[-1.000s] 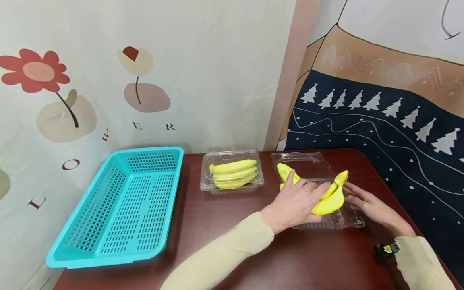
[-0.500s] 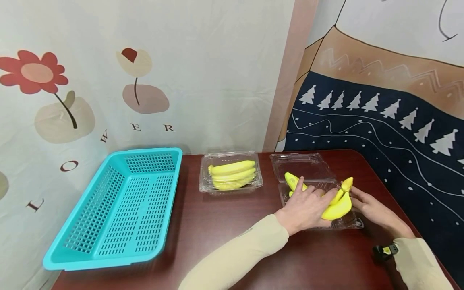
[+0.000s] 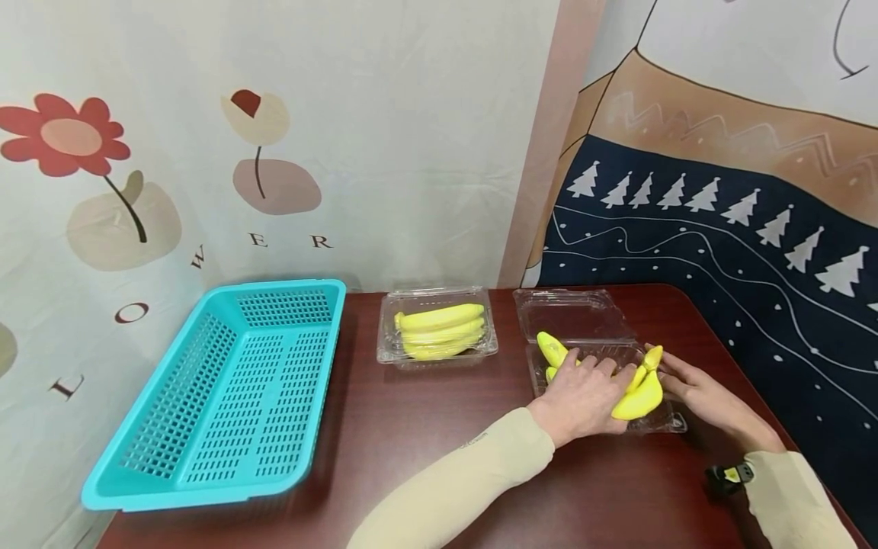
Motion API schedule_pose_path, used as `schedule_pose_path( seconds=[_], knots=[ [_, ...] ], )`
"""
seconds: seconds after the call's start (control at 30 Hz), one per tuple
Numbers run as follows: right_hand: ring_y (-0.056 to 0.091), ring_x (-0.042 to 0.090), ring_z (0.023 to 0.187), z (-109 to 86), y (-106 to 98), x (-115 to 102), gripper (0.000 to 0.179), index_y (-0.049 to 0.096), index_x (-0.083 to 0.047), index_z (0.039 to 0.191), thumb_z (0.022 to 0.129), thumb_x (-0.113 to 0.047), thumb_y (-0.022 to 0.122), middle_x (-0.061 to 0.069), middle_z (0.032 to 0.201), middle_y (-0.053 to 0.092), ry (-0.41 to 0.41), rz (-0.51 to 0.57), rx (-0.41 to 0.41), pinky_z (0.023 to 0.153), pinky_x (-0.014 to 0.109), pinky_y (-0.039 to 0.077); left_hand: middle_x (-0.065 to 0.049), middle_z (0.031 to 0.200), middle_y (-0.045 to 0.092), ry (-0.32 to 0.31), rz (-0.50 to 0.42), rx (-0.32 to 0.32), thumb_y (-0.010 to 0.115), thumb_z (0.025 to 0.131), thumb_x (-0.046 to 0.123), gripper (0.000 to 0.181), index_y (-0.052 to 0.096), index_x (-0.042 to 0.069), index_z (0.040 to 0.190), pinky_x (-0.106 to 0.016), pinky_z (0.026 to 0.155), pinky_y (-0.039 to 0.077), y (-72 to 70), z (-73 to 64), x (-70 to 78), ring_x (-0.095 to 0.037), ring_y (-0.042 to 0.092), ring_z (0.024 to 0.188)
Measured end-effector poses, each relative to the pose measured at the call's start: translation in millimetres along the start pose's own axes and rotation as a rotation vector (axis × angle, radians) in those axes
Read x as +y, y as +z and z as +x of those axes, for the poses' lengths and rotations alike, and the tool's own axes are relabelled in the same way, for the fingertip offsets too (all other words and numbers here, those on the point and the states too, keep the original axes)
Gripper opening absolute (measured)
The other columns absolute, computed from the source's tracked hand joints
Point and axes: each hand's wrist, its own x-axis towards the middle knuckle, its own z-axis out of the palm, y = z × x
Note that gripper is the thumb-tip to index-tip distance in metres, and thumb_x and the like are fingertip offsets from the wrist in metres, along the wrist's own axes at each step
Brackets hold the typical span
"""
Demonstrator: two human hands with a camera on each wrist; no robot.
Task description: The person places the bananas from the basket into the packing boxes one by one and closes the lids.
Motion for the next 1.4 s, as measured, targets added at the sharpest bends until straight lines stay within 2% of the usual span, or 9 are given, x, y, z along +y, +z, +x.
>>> schedule_pose_path(
  seconds=[0.1,0.23,0.37,0.57,0.63,0.83,1.13,1.27,1.4],
  knots=[
    [0.051,-0.015,0.113,0.2,0,1,0.062,0.013,0.010,0.161,0.113,-0.017,0.041,0.042,0.156,0.029,-0.024,0.031,-0.002,0.089,0.019,0.054,0.011,0.121,0.065,-0.001,0.000,-0.007,0.066,0.088,0.069,0.072,0.054,0.035,0.150,-0.033,0.097,0.048,0.9,0.4,0.7,-0.008,0.062,0.105],
    [0.047,-0.020,0.112,0.3,0,1,0.062,0.013,0.012,0.160,0.112,-0.014,0.042,0.044,0.156,0.026,-0.042,0.045,-0.003,0.088,0.016,0.052,0.012,0.121,0.064,-0.005,-0.002,-0.019,0.062,0.088,0.076,0.072,0.053,0.041,0.150,-0.030,0.090,0.047,3.7,0.9,2.0,-0.007,0.061,0.103],
    [0.046,-0.021,0.112,0.4,0,1,0.061,0.014,0.014,0.158,0.112,-0.013,0.042,0.044,0.155,0.028,-0.047,0.029,0.004,0.088,0.015,0.051,0.013,0.124,0.064,-0.008,-0.010,-0.013,0.055,0.086,0.083,0.077,0.051,0.042,0.152,-0.030,0.093,0.046,7.9,2.2,2.2,-0.008,0.062,0.107],
    [0.043,-0.022,0.113,-1.0,1,0,0.061,0.016,0.009,0.161,0.112,-0.017,0.043,0.040,0.157,0.030,-0.039,0.003,0.009,0.090,0.013,0.049,0.013,0.132,0.066,-0.008,-0.112,-0.032,0.050,0.087,0.085,0.080,0.051,0.040,0.153,-0.031,0.094,0.046,13.0,1.6,1.0,-0.008,0.064,0.110],
    [0.043,-0.022,0.114,-1.1,1,0,0.062,0.016,0.009,0.161,0.112,-0.017,0.044,0.040,0.157,0.029,-0.052,0.010,0.007,0.090,0.014,0.050,0.012,0.134,0.065,-0.012,-0.120,-0.039,0.050,0.087,0.084,0.080,0.051,0.039,0.153,-0.032,0.095,0.047,15.0,1.0,0.3,-0.009,0.064,0.112],
    [0.045,-0.020,0.114,-0.1,0,0,0.062,0.016,0.007,0.162,0.112,-0.017,0.045,0.040,0.158,0.029,-0.056,0.000,0.004,0.089,0.015,0.050,0.012,0.136,0.064,-0.020,-0.114,-0.055,0.048,0.087,0.086,0.080,0.050,0.041,0.153,-0.033,0.095,0.048,19.7,1.4,-0.4,-0.009,0.064,0.113],
    [0.049,-0.017,0.114,1.4,2,0,0.061,0.014,0.010,0.161,0.112,-0.014,0.043,0.042,0.157,0.026,-0.094,0.025,-0.012,0.090,0.015,0.051,0.013,0.124,0.069,-0.018,-0.038,-0.021,0.039,0.092,0.085,0.071,0.059,0.043,0.145,-0.032,0.090,0.049,28.6,2.1,1.9,-0.009,0.065,0.107],
    [0.048,-0.018,0.115,1.8,3,1,0.062,0.013,0.010,0.160,0.112,-0.015,0.043,0.043,0.157,0.025,-0.106,0.031,-0.015,0.090,0.015,0.051,0.013,0.128,0.068,-0.019,-0.021,-0.044,0.031,0.095,0.082,0.069,0.056,0.044,0.147,-0.036,0.099,0.046,30.3,1.9,2.0,-0.011,0.063,0.113],
    [0.049,-0.018,0.115,0.0,2,3,0.061,0.013,0.011,0.160,0.112,-0.014,0.042,0.044,0.156,0.024,-0.114,0.031,-0.013,0.090,0.015,0.051,0.013,0.143,0.058,-0.007,-0.091,-0.091,0.026,0.097,0.081,0.069,0.050,0.046,0.152,-0.047,0.115,0.035,28.5,1.2,-0.6,-0.013,0.054,0.130]
  ],
)
